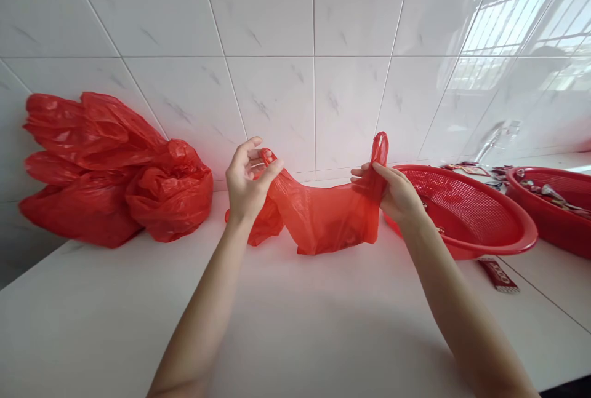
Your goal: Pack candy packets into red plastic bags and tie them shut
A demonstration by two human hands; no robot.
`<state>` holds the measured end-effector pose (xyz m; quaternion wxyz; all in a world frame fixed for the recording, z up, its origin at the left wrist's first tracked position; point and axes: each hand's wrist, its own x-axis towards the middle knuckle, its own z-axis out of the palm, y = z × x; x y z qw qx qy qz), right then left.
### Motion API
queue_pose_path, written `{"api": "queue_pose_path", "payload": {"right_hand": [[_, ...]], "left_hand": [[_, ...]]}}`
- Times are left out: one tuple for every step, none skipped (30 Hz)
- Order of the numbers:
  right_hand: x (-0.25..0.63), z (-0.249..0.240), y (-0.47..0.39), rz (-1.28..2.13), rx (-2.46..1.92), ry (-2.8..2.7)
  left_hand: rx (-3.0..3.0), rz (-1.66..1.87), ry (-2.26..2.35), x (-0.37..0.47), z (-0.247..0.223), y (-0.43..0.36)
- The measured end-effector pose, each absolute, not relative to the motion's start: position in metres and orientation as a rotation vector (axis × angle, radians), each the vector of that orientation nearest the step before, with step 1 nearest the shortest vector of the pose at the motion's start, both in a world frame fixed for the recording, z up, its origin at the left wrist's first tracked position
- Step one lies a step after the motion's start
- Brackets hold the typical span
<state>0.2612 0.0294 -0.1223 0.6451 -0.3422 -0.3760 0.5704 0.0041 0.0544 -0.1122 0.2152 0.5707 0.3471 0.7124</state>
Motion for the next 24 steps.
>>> {"api": "queue_pose_path", "payload": {"right_hand": [[0.26,-0.123,0.03,1.299,-0.784,-0.848],[0.26,-0.123,0.03,1.299,-0.789,-0.84],[0.26,-0.123,0.03,1.298,-0.791,-0.831],[0.26,-0.123,0.03,1.295,-0.788,-0.821],[0.26,-0.124,0.031,1.292,-0.782,-0.814],[0.26,-0.124,0.031,1.288,-0.776,-0.806],[0.26,-0.124,0.031,1.285,-0.772,-0.8],[0.261,-0.124,0.031,1.282,-0.771,-0.795],[0.261,-0.124,0.031,1.281,-0.775,-0.792],[0.261,-0.124,0.031,1.281,-0.782,-0.79],[0.262,-0.124,0.031,1.282,-0.788,-0.792],[0.262,-0.124,0.031,1.279,-0.791,-0.796],[0.262,-0.124,0.032,1.274,-0.792,-0.803],[0.263,-0.125,0.032,1.263,-0.793,-0.812],[0.264,-0.126,0.033,1.246,-0.797,-0.82],[0.266,-0.127,0.035,1.224,-0.806,-0.829],[0.268,-0.128,0.036,1.202,-0.821,-0.844],[0.271,-0.13,0.037,1.184,-0.845,-0.872],[0.274,-0.131,0.037,1.172,-0.878,-0.918],[0.278,-0.133,0.038,1.169,-0.922,-0.981],[0.283,-0.135,0.039,1.174,-0.979,-1.055],[0.287,-0.136,0.039,1.185,-1.042,-1.132],[0.291,-0.138,0.04,1.208,-1.099,-1.209],[0.294,-0.14,0.04,1.241,-1.143,-1.276]], "left_hand": [[1.586,1.968,0.96,0.005,-0.118,0.058],[1.578,1.941,0.971,0.005,-0.123,0.062],[1.563,1.888,0.99,0.005,-0.129,0.066],[1.544,1.807,1.014,0.005,-0.133,0.069],[1.521,1.704,1.039,0.004,-0.137,0.072],[1.491,1.592,1.065,0.004,-0.14,0.074],[1.456,1.484,1.096,0.004,-0.143,0.075],[1.421,1.39,1.131,0.004,-0.145,0.076],[1.389,1.316,1.168,0.005,-0.147,0.076],[1.36,1.257,1.196,0.005,-0.149,0.076],[1.339,1.203,1.204,0.006,-0.151,0.076],[1.327,1.154,1.19,0.008,-0.152,0.076],[1.322,1.115,1.156,0.009,-0.153,0.076],[1.322,1.094,1.111,0.011,-0.153,0.075],[1.324,1.096,1.066,0.012,-0.152,0.075],[1.329,1.116,1.031,0.013,-0.151,0.074],[1.334,1.15,1.007,0.014,-0.149,0.073],[1.338,1.182,0.991,0.014,-0.147,0.072],[1.344,1.199,0.978,0.014,-0.145,0.071],[1.35,1.206,0.969,0.014,-0.142,0.069],[1.356,1.206,0.963,0.014,-0.14,0.068],[1.362,1.206,0.958,0.014,-0.138,0.066],[1.365,1.209,0.957,0.015,-0.136,0.065],[1.364,1.214,0.958,0.015,-0.135,0.064]]}}
